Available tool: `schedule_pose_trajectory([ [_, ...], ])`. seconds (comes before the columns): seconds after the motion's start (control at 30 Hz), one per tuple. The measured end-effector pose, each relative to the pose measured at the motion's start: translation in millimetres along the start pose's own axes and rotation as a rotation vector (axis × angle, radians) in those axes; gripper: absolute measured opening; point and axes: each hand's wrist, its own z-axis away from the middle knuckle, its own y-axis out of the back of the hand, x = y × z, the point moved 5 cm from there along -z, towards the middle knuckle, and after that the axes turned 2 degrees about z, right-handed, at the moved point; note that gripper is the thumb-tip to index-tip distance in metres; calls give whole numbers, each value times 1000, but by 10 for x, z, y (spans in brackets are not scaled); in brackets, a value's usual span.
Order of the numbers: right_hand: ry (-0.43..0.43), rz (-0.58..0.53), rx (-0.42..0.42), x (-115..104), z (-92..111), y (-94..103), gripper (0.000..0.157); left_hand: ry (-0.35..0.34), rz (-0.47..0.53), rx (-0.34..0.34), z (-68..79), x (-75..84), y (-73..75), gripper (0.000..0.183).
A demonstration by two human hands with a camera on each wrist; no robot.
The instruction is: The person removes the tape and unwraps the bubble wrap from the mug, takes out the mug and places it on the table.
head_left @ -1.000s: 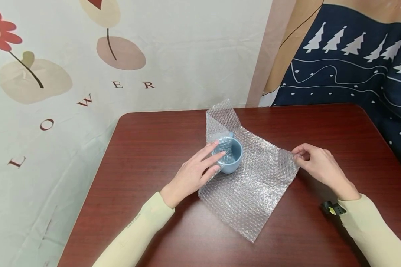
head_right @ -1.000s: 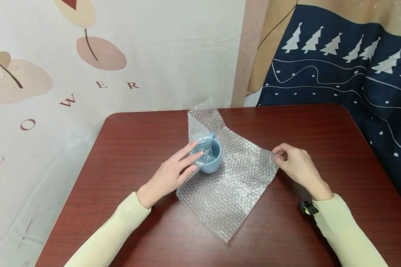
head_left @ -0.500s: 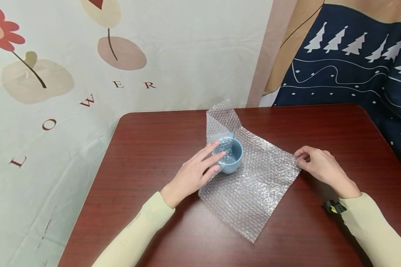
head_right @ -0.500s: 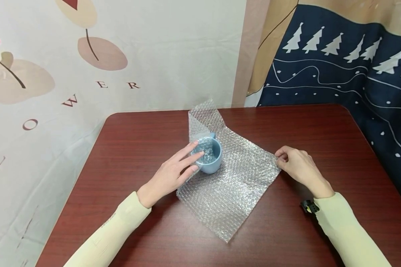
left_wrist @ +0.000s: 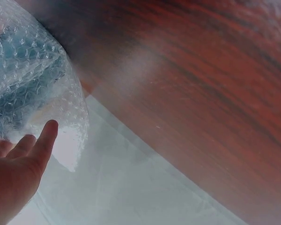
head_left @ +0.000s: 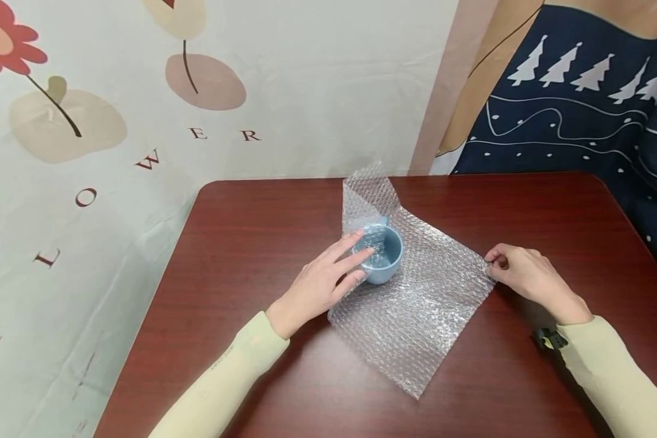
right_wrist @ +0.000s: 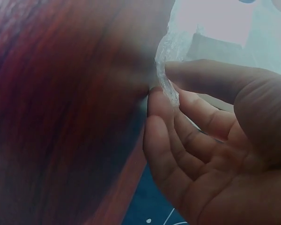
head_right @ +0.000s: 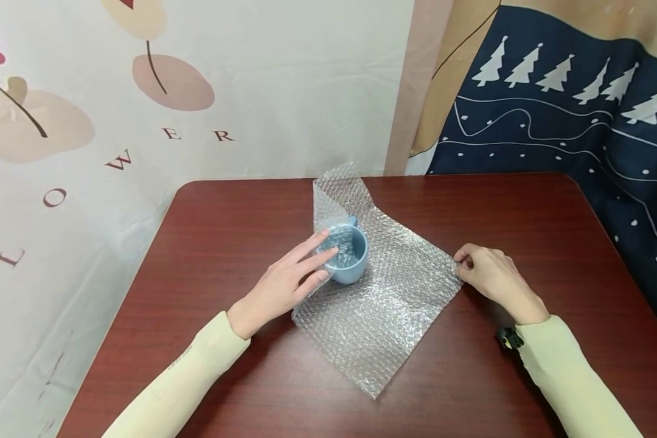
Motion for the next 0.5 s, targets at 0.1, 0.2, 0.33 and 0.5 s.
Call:
schedule_pose_trajectory([
  [0.1,-5,11,-10,16,-5,-18,25,-5,-1,4,2,-1,-7,47],
  [0.2,-10,27,-19,33,-6,-27,26,-7,-3,7,6,4,-5,47],
  [0.33,-10,37,-14,51,16,-9,29,-8,-1,6,4,17,0,48],
  [0.5,-2,28,68,4,45,46,36,-4,4,10,7,9,-5,47],
])
